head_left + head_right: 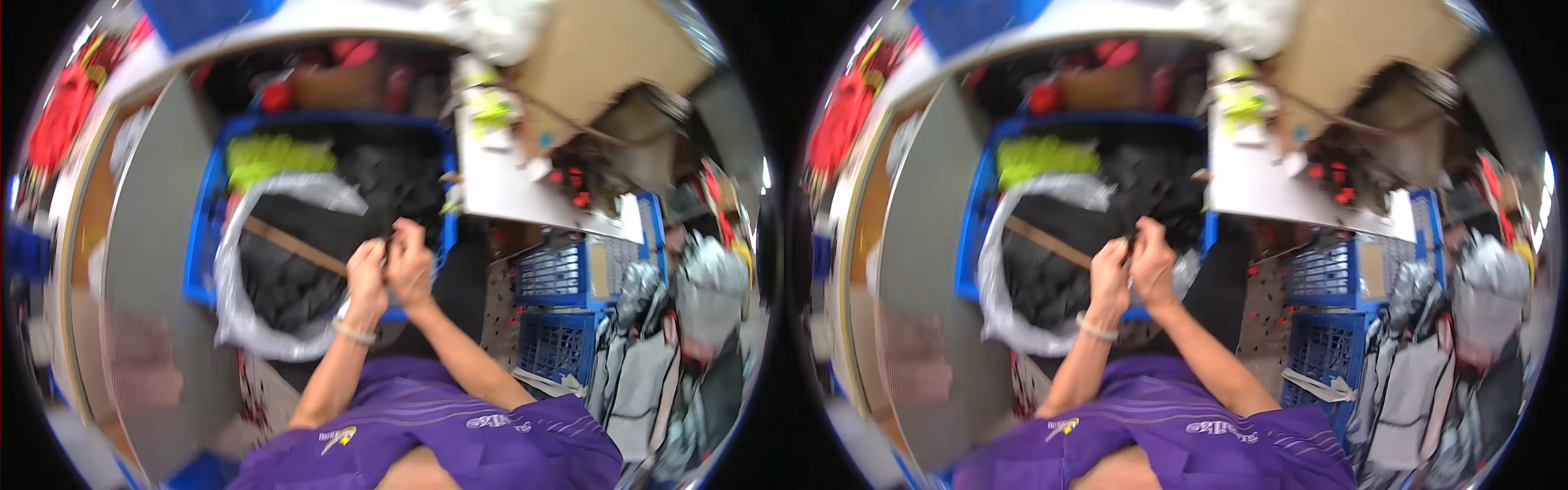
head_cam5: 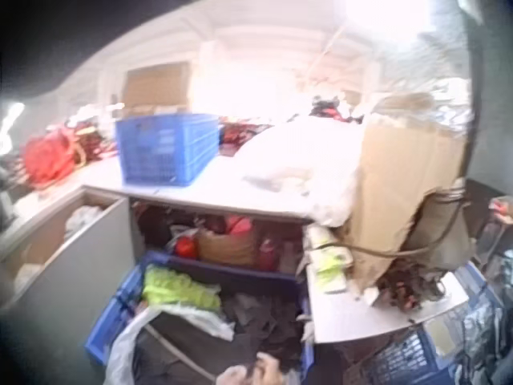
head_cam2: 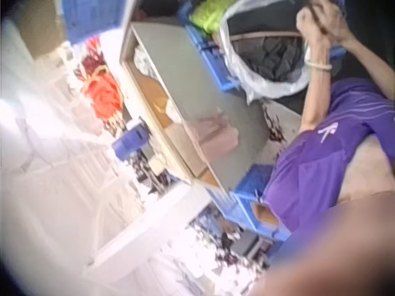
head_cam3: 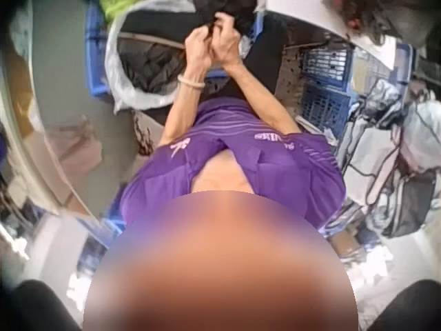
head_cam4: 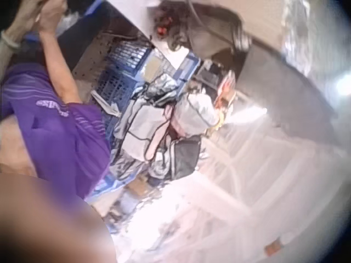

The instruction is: Sorting and inspecting black fabric straps in a workshop environment.

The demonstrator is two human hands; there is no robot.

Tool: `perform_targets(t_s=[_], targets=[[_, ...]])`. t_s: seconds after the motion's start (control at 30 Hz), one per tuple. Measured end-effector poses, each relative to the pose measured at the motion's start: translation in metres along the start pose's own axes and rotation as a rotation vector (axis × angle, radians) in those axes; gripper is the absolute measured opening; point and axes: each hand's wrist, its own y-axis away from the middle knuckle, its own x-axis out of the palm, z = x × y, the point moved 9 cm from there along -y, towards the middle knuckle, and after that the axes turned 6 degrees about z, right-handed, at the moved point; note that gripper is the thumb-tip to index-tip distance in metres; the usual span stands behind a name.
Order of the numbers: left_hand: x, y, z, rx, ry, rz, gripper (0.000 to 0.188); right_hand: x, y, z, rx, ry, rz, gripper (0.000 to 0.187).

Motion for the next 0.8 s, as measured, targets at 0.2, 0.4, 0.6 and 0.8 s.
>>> perform_targets(t_s=[0.2, 0.4, 0.6, 0.8], targets=[[-0.052, 0.020, 0.004, -0.196, 0.400, -0.008, 0.014, 0.091, 0.056, -0.061, 1.028, -1.515, 0.200, 0.026], [-0.036, 0.036, -0.017, -0.097, 0.234, 0.086, 0.012, 0.079, 0.033, -0.037, 0.807, -1.317, 0.424, 0.027], [-0.036, 0.034, -0.038, 0.026, 0.104, 0.001, 0.013, 0.057, 0.021, -0.017, 0.545, -0.988, 0.318, 0.037], [-0.034, 0.039, -0.054, 0.135, -0.083, -0.015, 0.013, 0.053, 0.026, -0.019, 0.622, -0.957, 0.233, 0.039]])
